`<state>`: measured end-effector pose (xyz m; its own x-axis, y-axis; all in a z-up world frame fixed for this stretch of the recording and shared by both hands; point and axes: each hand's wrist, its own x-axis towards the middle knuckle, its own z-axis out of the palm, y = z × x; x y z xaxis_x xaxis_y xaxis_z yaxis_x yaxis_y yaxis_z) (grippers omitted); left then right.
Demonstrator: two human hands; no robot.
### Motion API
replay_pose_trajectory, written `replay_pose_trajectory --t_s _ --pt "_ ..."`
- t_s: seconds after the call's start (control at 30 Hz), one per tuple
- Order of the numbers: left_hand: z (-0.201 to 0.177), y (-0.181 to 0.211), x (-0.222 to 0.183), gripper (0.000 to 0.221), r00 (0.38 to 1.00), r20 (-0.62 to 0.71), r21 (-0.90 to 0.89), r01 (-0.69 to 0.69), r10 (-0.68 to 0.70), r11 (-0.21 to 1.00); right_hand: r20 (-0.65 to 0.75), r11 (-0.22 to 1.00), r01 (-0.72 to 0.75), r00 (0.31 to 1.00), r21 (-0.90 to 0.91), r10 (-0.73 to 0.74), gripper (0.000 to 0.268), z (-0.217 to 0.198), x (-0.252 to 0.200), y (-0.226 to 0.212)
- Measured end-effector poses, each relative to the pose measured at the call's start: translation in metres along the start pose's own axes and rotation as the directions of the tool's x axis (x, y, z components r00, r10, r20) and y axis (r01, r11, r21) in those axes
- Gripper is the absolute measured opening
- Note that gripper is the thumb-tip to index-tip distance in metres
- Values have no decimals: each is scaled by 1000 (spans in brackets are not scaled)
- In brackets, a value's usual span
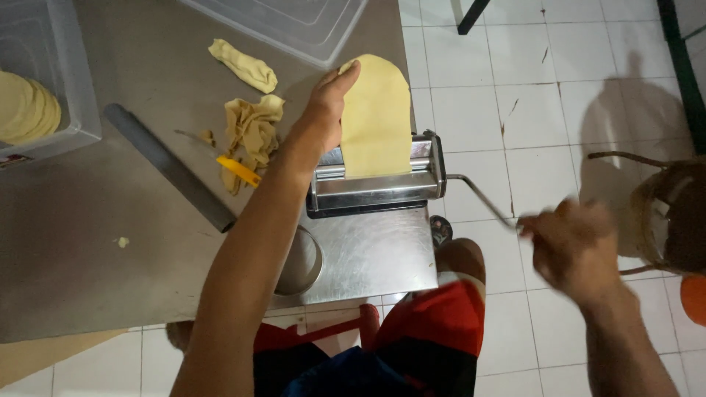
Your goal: The person uses a manual pasta machine to flatten dough into thin sheets and then uses a circular metal cutter to cut out dough circles, which are then stacked in a container.
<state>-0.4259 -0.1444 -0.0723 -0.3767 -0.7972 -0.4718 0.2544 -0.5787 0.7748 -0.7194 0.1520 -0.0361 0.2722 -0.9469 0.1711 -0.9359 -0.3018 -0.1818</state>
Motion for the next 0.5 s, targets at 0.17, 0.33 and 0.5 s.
replay_pose_trajectory --t_s 0.17,0.33,0.5 --pt "-3 1 1 42 997 71 -59 21 -17 998 -470 950 193 833 -247 -292 25 2 101 48" --pt "2 4 -4 66 999 -5 46 47 -47 998 -448 971 226 877 73 -171 22 58 184 88" --pt "-8 -5 -4 44 979 198 -121 -23 47 992 -374 934 187 925 304 -64 34 184 195 138"
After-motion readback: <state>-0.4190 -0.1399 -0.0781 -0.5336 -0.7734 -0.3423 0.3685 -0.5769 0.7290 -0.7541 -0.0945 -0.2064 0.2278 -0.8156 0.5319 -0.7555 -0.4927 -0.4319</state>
